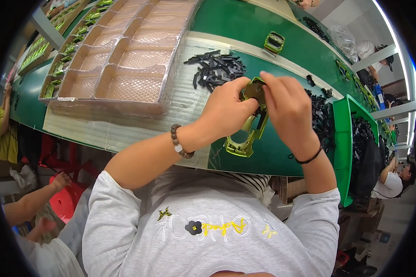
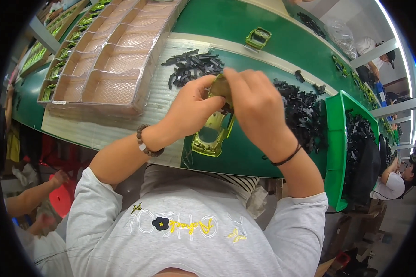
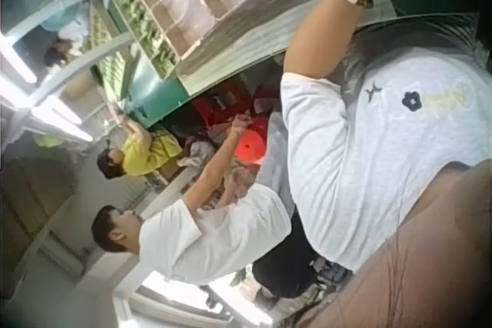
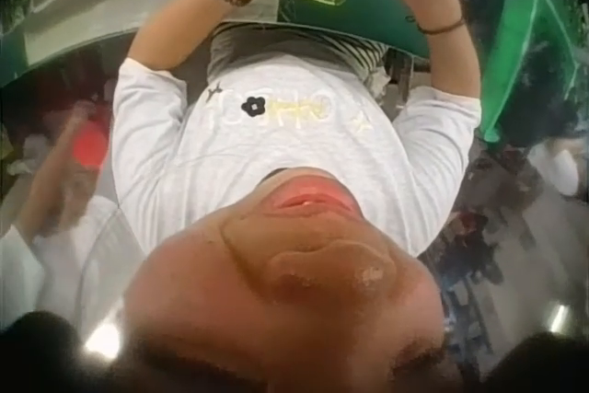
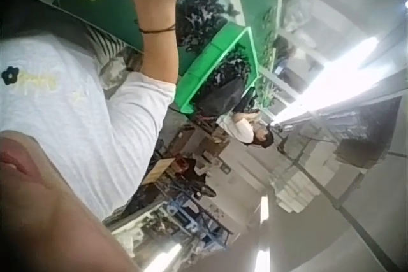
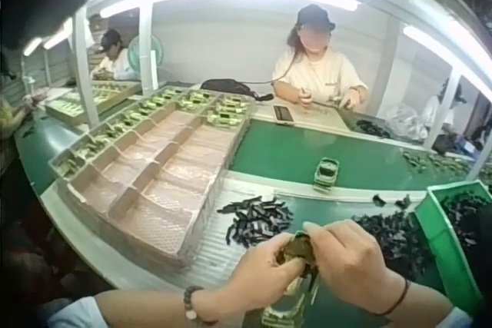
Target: The person takes toy car shells from a tray, inserts small black plastic components into each shell by hand, presses them into place, and places the assembled car shells onto the workbench.
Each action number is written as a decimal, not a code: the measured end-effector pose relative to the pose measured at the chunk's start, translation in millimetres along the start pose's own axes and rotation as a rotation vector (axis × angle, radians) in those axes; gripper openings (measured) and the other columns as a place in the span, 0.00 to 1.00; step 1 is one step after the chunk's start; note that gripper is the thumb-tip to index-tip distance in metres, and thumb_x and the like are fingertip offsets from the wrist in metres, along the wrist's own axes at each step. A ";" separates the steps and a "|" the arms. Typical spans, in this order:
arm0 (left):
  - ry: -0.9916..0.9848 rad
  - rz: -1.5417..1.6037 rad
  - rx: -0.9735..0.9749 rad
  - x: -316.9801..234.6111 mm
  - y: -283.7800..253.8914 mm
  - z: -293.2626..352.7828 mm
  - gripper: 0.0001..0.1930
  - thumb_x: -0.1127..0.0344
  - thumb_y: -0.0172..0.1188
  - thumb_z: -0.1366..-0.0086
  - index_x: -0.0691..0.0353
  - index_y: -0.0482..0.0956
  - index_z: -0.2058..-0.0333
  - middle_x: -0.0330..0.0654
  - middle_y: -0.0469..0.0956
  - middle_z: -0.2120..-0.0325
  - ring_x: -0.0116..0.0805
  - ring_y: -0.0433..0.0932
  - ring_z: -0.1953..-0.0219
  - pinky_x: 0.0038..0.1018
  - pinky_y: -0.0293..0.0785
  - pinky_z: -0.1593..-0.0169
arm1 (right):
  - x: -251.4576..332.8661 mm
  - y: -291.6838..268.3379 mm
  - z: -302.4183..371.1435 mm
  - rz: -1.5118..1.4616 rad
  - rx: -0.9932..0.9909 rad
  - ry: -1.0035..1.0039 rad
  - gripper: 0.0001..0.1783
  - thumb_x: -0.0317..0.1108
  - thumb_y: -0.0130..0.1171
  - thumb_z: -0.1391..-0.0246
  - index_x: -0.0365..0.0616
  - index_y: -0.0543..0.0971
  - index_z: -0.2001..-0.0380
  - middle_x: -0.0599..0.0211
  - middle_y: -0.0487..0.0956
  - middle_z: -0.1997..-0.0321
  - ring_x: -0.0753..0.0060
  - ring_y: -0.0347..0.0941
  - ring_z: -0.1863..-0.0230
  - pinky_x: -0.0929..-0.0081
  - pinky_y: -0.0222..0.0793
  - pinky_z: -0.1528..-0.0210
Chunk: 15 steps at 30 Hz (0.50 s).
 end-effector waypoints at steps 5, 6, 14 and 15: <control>0.120 -0.344 -0.018 -30.7 -5.2 2.5 0.10 0.65 0.55 0.48 0.64 0.74 0.68 0.52 0.74 0.84 0.52 0.75 0.78 0.40 0.69 0.73 | -30.3 -12.8 -15.2 -0.506 0.284 0.317 0.10 0.21 0.59 0.57 0.37 0.79 0.67 0.62 0.75 0.73 0.67 0.72 0.73 0.75 0.68 0.69; 0.203 -0.354 -0.028 -35.7 -5.9 2.2 0.10 0.65 0.55 0.48 0.64 0.73 0.69 0.53 0.74 0.84 0.54 0.74 0.77 0.42 0.69 0.73 | -34.4 -12.2 -13.5 -0.624 0.278 0.371 0.09 0.21 0.60 0.57 0.37 0.79 0.67 0.64 0.75 0.73 0.70 0.72 0.73 0.78 0.68 0.69; 0.236 -0.481 0.028 -33.7 -1.6 7.2 0.09 0.66 0.55 0.48 0.63 0.72 0.69 0.53 0.74 0.84 0.56 0.74 0.78 0.44 0.69 0.73 | -17.4 -9.4 11.5 -0.478 0.149 0.369 0.10 0.20 0.58 0.55 0.37 0.77 0.66 0.56 0.78 0.69 0.64 0.76 0.70 0.75 0.70 0.68; 0.221 -0.497 0.091 -32.5 2.4 11.1 0.09 0.66 0.55 0.49 0.62 0.71 0.69 0.53 0.74 0.84 0.56 0.74 0.78 0.45 0.69 0.74 | -13.1 -12.4 20.6 -0.447 0.132 0.366 0.10 0.20 0.59 0.55 0.37 0.78 0.66 0.57 0.78 0.70 0.64 0.76 0.71 0.75 0.70 0.69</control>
Point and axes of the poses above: each hand's wrist, its own z-axis away from the middle knuckle, its own y-axis out of the palm, x = y × z, the point moved 4 cm from there along -z, towards the middle knuckle
